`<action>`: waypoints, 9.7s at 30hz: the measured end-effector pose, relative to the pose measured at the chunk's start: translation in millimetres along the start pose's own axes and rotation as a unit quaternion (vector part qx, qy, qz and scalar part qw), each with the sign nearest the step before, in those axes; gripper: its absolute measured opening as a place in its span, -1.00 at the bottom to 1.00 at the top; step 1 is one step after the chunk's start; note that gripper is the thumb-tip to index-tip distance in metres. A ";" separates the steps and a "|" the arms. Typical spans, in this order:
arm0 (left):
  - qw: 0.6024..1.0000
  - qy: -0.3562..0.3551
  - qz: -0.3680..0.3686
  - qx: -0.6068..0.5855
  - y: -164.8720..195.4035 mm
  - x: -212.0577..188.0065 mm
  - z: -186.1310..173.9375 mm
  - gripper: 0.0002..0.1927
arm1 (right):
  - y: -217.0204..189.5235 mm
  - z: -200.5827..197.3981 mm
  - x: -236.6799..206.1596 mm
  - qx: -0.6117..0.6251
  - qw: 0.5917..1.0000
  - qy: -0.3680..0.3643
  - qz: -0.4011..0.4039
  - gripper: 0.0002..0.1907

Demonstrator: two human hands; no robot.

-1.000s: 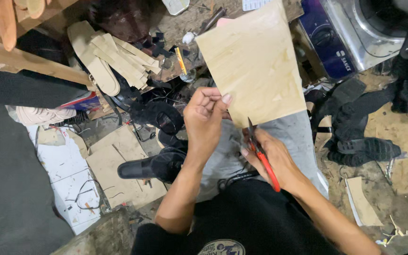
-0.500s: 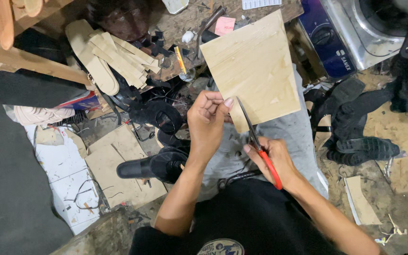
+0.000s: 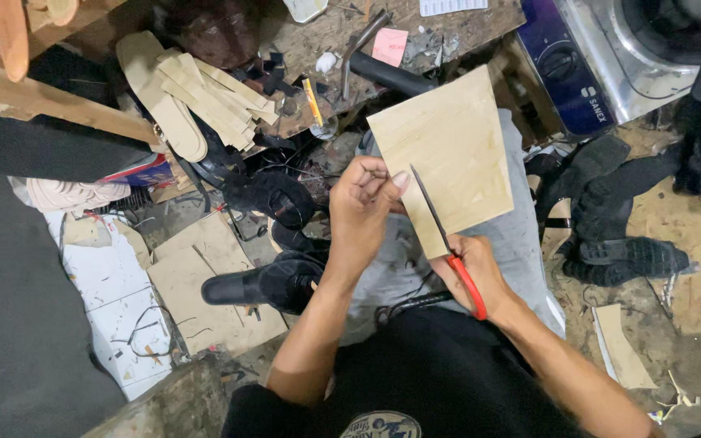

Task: The person sits in a workshop and cuts a long thin board into narrow strips using red-handled scissors, trimming along the edge of the sheet. They set cut strips aside on the cluttered workbench and continue cutting additional strips from the remaining board.

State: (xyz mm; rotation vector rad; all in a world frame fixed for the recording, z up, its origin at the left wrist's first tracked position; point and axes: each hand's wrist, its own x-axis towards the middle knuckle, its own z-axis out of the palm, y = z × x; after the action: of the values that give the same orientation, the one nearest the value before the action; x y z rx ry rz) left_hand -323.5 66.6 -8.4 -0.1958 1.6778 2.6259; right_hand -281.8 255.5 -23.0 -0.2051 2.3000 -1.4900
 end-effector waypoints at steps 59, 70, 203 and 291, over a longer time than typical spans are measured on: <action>0.989 -0.043 -0.060 0.131 -123.9 -15.8 31.4 -0.70 | 29.7 -43.5 6.9 0.116 0.971 0.167 0.123 -0.74; 0.984 0.106 0.139 0.046 14.2 35.1 -23.4 -0.87 | 9.5 -17.4 -9.4 -0.035 0.997 0.039 0.048 -0.78; 0.998 0.009 0.052 0.041 -1.3 2.3 9.2 -0.91 | -5.3 -7.6 -9.5 -0.052 0.998 0.025 0.036 -0.68; 0.995 0.072 0.068 0.012 -55.4 31.7 -3.5 -0.85 | 30.5 -24.0 -14.1 0.001 0.993 0.090 0.076 -0.73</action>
State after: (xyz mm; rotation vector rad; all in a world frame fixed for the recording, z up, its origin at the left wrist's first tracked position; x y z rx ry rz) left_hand -350.0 85.2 -63.5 -0.2870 1.8272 2.7491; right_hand -275.9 293.3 -38.5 0.1083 2.3915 -1.4873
